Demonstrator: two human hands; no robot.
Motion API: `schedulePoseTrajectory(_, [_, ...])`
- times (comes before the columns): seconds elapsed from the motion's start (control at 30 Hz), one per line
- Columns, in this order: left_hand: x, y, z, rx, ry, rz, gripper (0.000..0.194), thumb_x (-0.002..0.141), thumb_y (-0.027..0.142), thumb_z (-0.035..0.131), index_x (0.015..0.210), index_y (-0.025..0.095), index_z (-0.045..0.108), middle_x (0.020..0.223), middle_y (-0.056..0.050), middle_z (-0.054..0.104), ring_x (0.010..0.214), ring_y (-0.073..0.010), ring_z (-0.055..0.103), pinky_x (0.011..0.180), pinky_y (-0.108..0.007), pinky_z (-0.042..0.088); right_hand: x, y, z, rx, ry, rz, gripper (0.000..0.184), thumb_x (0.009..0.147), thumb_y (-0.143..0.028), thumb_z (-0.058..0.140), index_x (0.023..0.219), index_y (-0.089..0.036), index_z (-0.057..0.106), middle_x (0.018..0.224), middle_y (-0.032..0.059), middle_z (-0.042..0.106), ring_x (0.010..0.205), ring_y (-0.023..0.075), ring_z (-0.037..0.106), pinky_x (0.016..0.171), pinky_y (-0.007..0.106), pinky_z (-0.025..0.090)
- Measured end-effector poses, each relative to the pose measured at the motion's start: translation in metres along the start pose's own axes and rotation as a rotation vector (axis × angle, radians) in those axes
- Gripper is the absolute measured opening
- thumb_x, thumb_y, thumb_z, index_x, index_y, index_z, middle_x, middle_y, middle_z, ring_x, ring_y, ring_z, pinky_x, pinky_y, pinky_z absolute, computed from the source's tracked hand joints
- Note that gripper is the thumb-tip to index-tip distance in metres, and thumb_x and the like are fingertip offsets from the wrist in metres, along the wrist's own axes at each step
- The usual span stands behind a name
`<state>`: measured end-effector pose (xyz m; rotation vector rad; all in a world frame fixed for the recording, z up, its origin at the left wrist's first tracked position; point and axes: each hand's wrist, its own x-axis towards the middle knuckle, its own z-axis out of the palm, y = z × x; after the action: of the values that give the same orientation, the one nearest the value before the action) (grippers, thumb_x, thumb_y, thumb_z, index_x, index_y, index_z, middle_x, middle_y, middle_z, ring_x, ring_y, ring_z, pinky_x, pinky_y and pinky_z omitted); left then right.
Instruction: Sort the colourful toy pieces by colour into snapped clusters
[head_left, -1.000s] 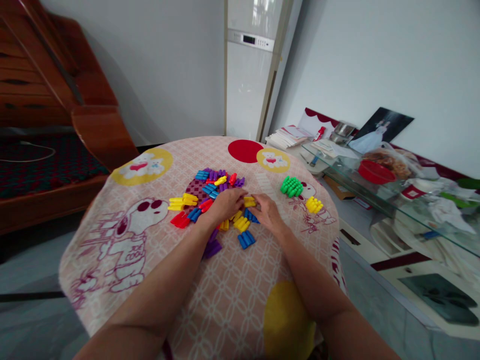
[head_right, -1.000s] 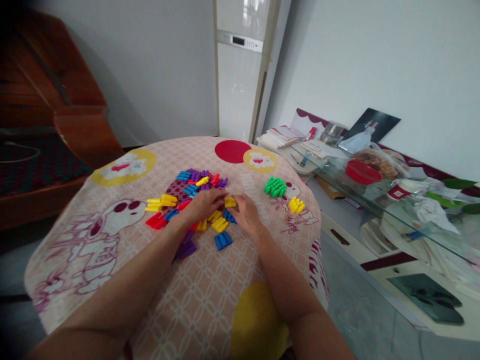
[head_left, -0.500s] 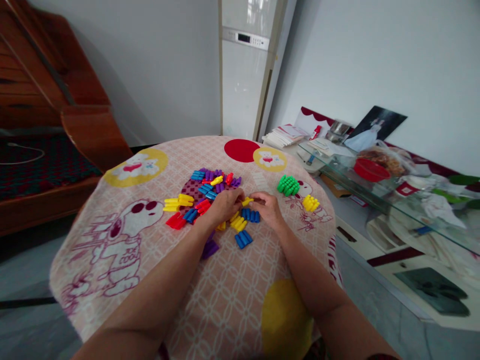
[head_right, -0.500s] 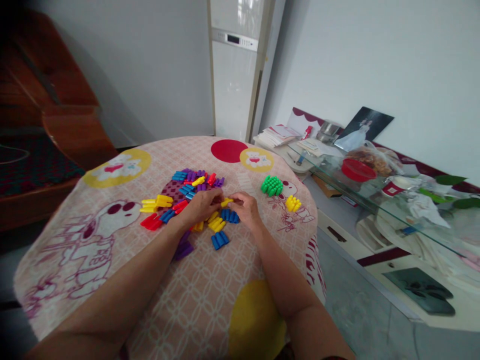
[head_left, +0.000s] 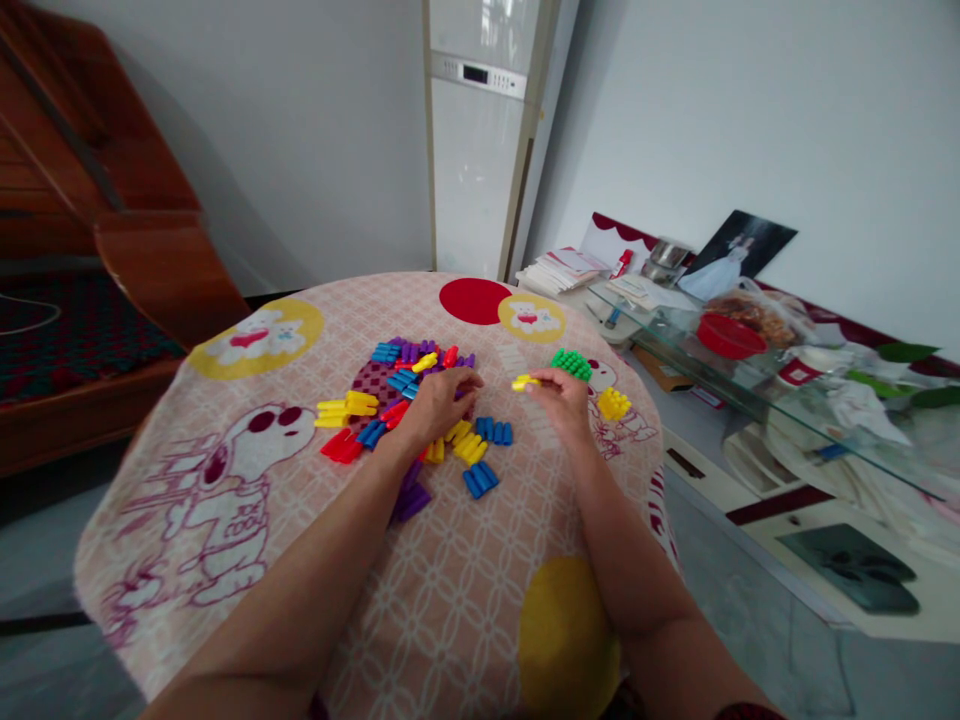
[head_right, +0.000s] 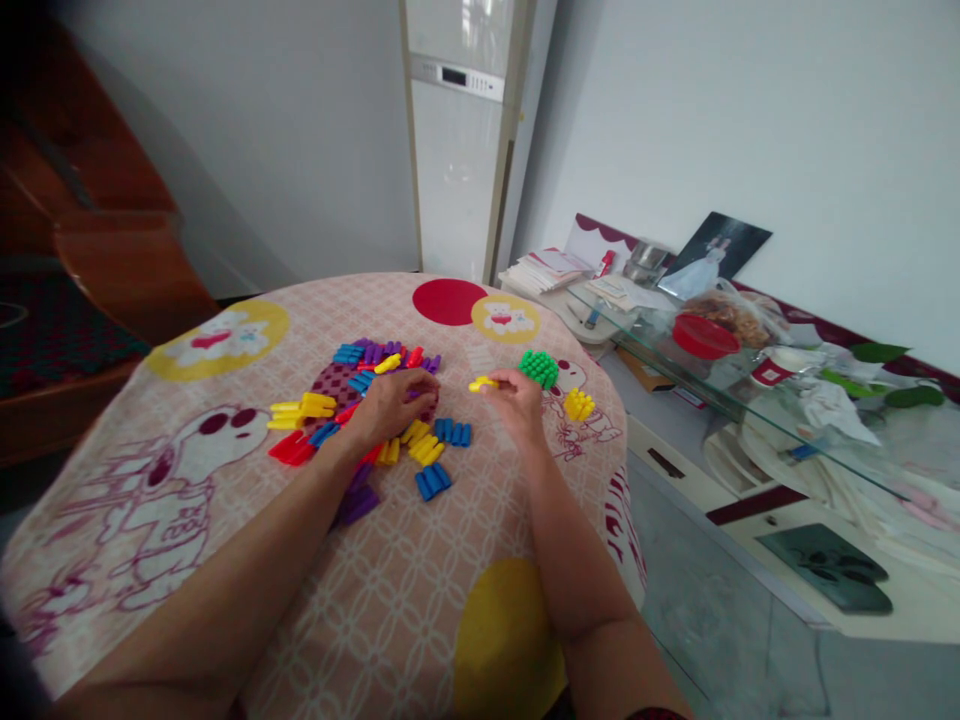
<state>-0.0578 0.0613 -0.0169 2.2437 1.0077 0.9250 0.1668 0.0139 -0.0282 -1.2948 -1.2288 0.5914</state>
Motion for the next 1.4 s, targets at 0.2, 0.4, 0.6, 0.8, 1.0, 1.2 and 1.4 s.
schedulePoseTrajectory(0.2, [0.000, -0.015, -0.013, 0.051, 0.125, -0.068, 0.024, 0.083, 0.026, 0.056, 0.100, 0.016, 0.070, 0.098, -0.009, 0.076, 0.088, -0.0219, 0.071, 0.085, -0.034, 0.056, 0.005, -0.017, -0.094, -0.680, 0.431, -0.137, 0.035, 0.069, -0.030, 0.065, 0.099, -0.014, 0.071, 0.101, 0.0134, 0.073, 0.088, 0.0255, 0.067, 0.083, 0.039, 0.053])
schedulePoseTrajectory(0.4, [0.001, -0.025, -0.012, 0.045, 0.138, -0.107, 0.026, 0.082, 0.027, 0.057, 0.101, 0.016, 0.071, 0.100, -0.008, 0.077, 0.090, -0.0220, 0.072, 0.086, -0.033, 0.057, -0.008, 0.000, -0.133, -1.070, 0.377, 0.092, 0.044, 0.069, -0.018, 0.063, 0.112, -0.012, 0.068, 0.104, 0.0164, 0.072, 0.096, 0.0300, 0.067, 0.091, 0.041, 0.049])
schedulePoseTrajectory(0.6, [0.000, -0.019, -0.014, 0.072, 0.123, -0.117, 0.027, 0.082, 0.027, 0.057, 0.101, 0.017, 0.073, 0.098, -0.007, 0.078, 0.087, -0.0216, 0.072, 0.085, -0.033, 0.057, -0.012, 0.013, -0.124, -1.173, 0.272, 0.231, 0.044, 0.072, -0.016, 0.066, 0.116, -0.012, 0.068, 0.100, 0.0132, 0.073, 0.093, 0.0246, 0.067, 0.081, 0.031, 0.048])
schedulePoseTrajectory(0.8, [0.000, -0.024, -0.025, 0.044, 0.192, -0.152, 0.032, 0.081, 0.024, 0.056, 0.108, 0.015, 0.071, 0.104, -0.009, 0.077, 0.089, -0.0215, 0.072, 0.086, -0.032, 0.058, -0.016, 0.007, -0.125, -1.173, 0.222, 0.271, 0.052, 0.075, -0.018, 0.069, 0.126, -0.014, 0.064, 0.104, 0.0127, 0.074, 0.096, 0.0244, 0.067, 0.084, 0.032, 0.047])
schedulePoseTrajectory(1.0, [-0.003, -0.041, -0.048, 0.119, 0.397, -0.307, 0.037, 0.080, 0.017, 0.051, 0.111, 0.012, 0.070, 0.103, -0.010, 0.077, 0.091, -0.0202, 0.071, 0.087, -0.030, 0.056, -0.015, -0.003, -0.103, -0.977, 0.466, -0.057, 0.036, 0.082, -0.032, 0.057, 0.109, -0.013, 0.072, 0.094, 0.0149, 0.075, 0.084, 0.0276, 0.067, 0.079, 0.039, 0.048])
schedulePoseTrajectory(1.2, [-0.021, -0.080, -0.089, 0.399, 0.408, -0.502, 0.031, 0.077, 0.022, 0.057, 0.103, 0.016, 0.075, 0.096, -0.011, 0.077, 0.088, -0.0241, 0.071, 0.083, -0.033, 0.055, -0.025, 0.007, -0.039, -0.770, 0.049, -0.249, 0.028, 0.084, -0.035, 0.053, 0.089, -0.019, 0.076, 0.076, 0.0082, 0.074, 0.069, 0.0207, 0.064, 0.067, 0.030, 0.046])
schedulePoseTrajectory(1.4, [-0.050, -0.109, -0.136, 0.403, 0.060, -0.607, 0.026, 0.071, 0.036, 0.069, 0.090, 0.020, 0.078, 0.080, -0.008, 0.077, 0.069, -0.0222, 0.069, 0.060, -0.027, 0.051, -0.035, 0.017, -0.025, -0.786, -0.136, -0.293, 0.027, 0.085, -0.032, 0.052, 0.081, -0.019, 0.076, 0.071, 0.0081, 0.073, 0.066, 0.0190, 0.064, 0.062, 0.027, 0.041])
